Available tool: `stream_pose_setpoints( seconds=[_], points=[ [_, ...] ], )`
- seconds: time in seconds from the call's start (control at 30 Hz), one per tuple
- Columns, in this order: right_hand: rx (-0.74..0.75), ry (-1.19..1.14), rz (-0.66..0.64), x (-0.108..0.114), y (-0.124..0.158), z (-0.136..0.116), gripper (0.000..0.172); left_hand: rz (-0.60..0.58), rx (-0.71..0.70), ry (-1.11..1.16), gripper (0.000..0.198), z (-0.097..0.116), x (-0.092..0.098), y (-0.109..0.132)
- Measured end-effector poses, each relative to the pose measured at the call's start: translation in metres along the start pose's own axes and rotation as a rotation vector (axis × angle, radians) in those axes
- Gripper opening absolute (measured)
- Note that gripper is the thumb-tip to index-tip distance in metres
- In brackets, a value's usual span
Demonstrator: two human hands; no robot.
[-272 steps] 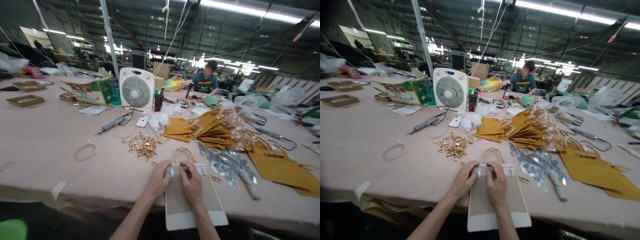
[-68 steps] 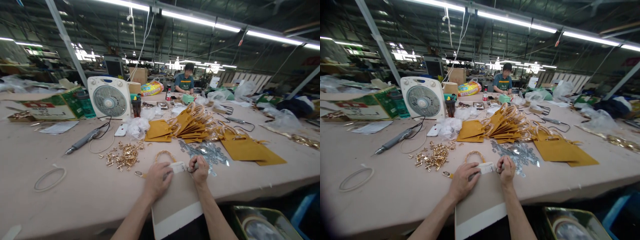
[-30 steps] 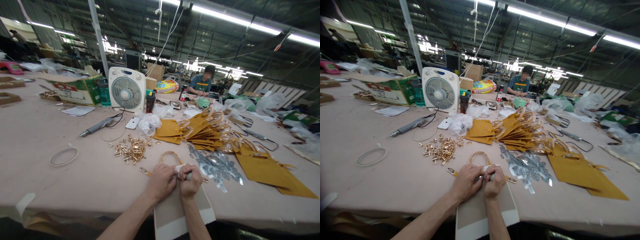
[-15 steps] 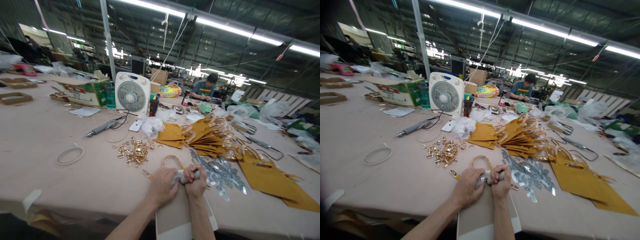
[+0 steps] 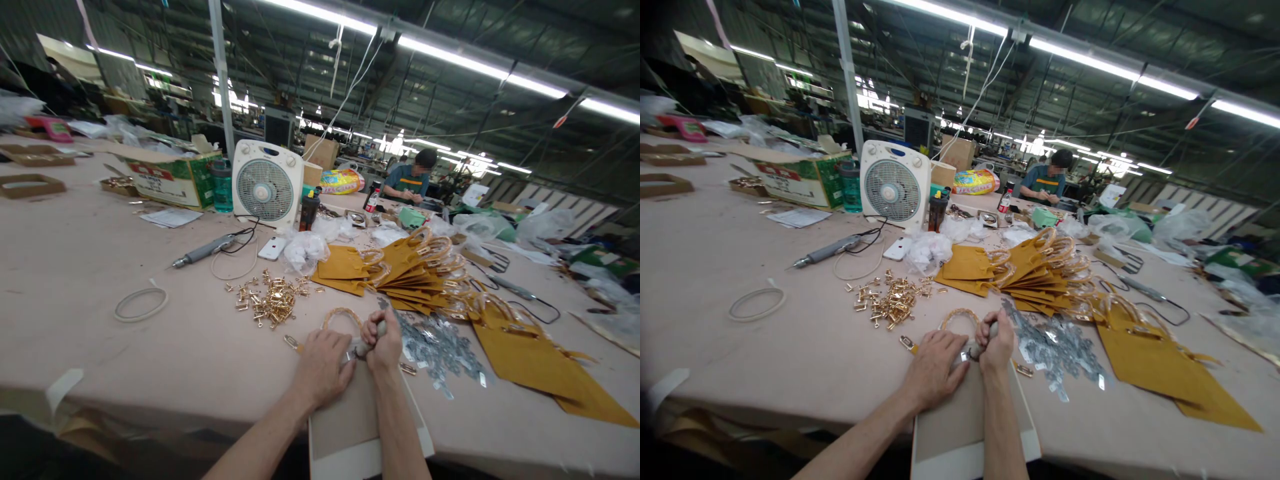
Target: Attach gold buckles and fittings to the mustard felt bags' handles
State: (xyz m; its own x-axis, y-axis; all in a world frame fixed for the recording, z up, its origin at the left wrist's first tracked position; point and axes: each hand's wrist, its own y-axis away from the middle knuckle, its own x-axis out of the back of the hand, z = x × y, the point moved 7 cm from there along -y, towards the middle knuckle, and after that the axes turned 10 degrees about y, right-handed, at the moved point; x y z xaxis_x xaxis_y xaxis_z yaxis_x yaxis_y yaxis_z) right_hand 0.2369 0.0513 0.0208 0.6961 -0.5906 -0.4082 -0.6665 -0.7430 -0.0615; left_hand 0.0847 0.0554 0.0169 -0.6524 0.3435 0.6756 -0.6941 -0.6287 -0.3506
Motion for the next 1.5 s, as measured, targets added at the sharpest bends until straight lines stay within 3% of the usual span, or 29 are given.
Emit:
stream_pose_setpoints(
  seconds=[0.2, 0.5, 0.63, 0.77, 0.93, 1.0, 1.17, 1.4, 1.5],
  points=[
    [-0.075, 0.209, -0.07, -0.012, -0.009, 0.004, 0.045, 0.001, -0.009, 0.026, 0.032, -0.004, -0.001, -0.001],
    [0.097, 0.42, -0.207, -0.018, 0.014, 0.001, 0.049, -0.008, -0.012, 0.046, 0.026, -0.005, -0.002, -0.003],
    [0.248, 0.381, -0.107, -0.006, 0.026, -0.011, 0.044, -0.007, -0.016, 0.034, 0.029, -0.005, 0.0, -0.001],
    [0.226, 0.203, 0.0, 0.005, 0.028, -0.032, 0.035, -0.025, -0.03, 0.014, 0.052, -0.003, -0.001, 0.0],
    [0.416, 0.065, -0.085, -0.013, 0.035, -0.069, 0.042, -0.018, -0.016, 0.005, 0.063, -0.006, -0.004, -0.001],
    [0.436, 0.144, -0.15, -0.02, 0.036, -0.064, 0.043, -0.013, -0.02, -0.002, 0.06, -0.006, -0.004, -0.002],
    [0.258, 0.373, -0.228, -0.019, 0.029, -0.021, 0.05, -0.002, -0.027, -0.008, 0.046, -0.003, -0.001, -0.001],
    [0.391, 0.242, -0.203, -0.029, 0.036, -0.052, 0.045, -0.015, -0.007, -0.002, 0.057, -0.005, -0.001, -0.001],
    [0.391, 0.306, -0.197, -0.03, 0.038, -0.041, 0.047, -0.014, -0.008, -0.001, 0.047, -0.005, -0.003, -0.002]
  ],
)
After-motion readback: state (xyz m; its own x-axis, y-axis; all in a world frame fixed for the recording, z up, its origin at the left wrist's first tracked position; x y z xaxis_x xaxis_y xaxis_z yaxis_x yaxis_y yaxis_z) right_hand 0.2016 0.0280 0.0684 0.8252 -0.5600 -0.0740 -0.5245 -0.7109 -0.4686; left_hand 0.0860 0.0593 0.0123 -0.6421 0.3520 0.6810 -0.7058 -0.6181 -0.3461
